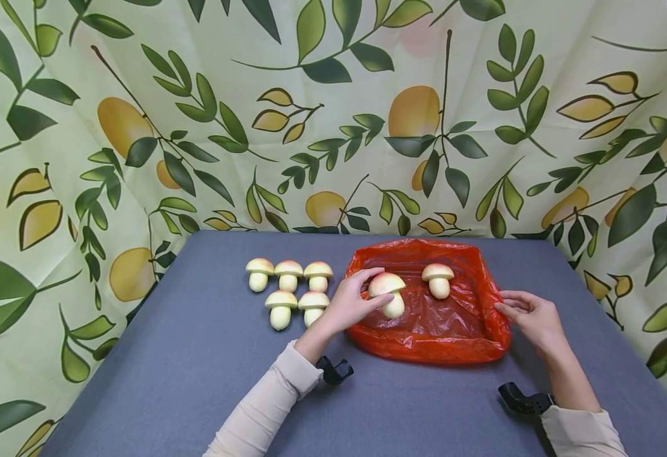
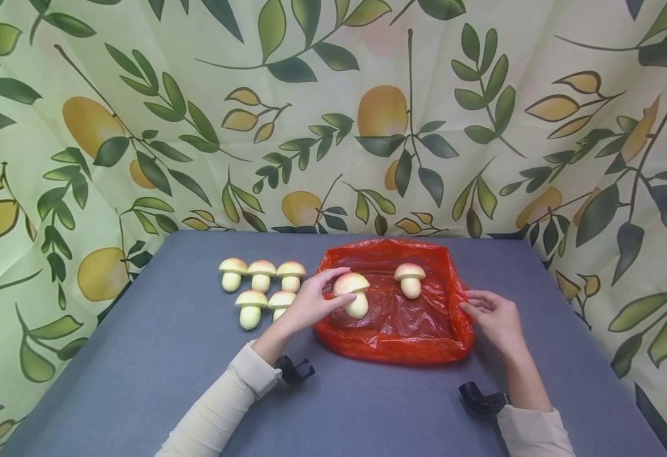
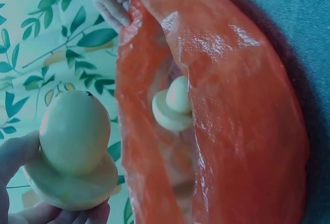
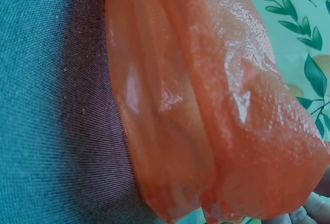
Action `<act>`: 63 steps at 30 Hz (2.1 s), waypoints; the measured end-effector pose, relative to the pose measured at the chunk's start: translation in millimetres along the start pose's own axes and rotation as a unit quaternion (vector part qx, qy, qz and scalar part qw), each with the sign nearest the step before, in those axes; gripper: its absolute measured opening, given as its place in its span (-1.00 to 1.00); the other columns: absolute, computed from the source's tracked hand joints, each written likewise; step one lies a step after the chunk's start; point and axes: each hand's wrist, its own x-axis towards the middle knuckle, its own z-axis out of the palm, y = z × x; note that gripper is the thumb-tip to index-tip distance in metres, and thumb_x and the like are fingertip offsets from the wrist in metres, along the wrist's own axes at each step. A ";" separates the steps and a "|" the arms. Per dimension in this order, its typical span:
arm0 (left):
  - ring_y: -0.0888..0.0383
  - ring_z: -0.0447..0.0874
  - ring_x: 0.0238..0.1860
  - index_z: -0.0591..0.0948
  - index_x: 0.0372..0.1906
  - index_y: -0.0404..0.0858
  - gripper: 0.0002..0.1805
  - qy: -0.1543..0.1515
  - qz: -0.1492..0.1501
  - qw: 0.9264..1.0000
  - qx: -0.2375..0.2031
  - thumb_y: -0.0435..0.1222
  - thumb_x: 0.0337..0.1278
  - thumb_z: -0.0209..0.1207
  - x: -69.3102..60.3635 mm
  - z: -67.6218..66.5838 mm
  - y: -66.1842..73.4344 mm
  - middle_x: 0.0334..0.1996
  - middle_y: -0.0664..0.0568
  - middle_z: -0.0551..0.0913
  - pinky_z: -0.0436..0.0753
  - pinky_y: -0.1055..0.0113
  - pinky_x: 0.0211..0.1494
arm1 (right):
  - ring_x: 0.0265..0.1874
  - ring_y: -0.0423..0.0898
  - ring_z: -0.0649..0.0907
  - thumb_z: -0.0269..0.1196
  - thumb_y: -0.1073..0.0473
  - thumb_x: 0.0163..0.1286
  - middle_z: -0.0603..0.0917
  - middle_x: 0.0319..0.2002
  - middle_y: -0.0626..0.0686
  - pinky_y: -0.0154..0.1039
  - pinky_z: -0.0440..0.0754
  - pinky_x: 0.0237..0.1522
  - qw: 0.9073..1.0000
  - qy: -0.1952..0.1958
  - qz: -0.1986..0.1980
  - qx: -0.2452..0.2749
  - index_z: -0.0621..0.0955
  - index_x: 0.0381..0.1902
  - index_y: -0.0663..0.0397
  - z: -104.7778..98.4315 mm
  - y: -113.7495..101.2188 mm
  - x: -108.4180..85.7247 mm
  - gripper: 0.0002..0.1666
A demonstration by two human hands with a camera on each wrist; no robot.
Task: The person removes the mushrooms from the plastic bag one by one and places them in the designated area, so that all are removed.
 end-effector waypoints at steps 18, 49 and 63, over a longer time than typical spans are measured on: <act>0.00 0.56 0.19 0.46 0.28 -0.27 -0.38 0.003 -0.005 1.000 0.007 -0.18 0.12 0.31 -20.6 -20.9 -10.2 0.23 -0.13 0.55 0.55 0.06 0.30 | -0.47 -0.52 0.61 0.21 0.09 0.39 0.54 -0.51 -0.59 -0.56 0.65 -0.37 1.000 -0.004 -0.004 0.004 0.43 0.15 0.54 -1.3 1.7 2.1 -0.39; -0.04 0.57 0.20 0.45 0.28 -0.36 -0.39 0.010 -0.016 0.999 -0.042 -0.30 0.10 0.31 -51.0 -57.5 -26.4 0.24 -0.16 0.54 0.54 0.08 0.31 | -0.46 -0.53 0.60 0.21 0.08 0.39 0.54 -0.51 -0.59 -0.56 0.64 -0.37 1.000 -0.005 -0.001 0.003 0.43 0.16 0.52 -0.5 2.5 1.3 -0.39; -0.05 0.59 0.20 0.45 0.28 -0.33 -0.39 0.018 -0.006 1.000 -0.015 -0.30 0.10 0.32 -62.5 -82.8 -40.4 0.23 -0.17 0.56 0.56 0.13 0.28 | -0.47 -0.52 0.60 0.22 0.08 0.38 0.54 -0.52 -0.59 -0.56 0.64 -0.37 1.000 -0.005 0.001 0.002 0.43 0.16 0.52 0.1 1.8 1.8 -0.38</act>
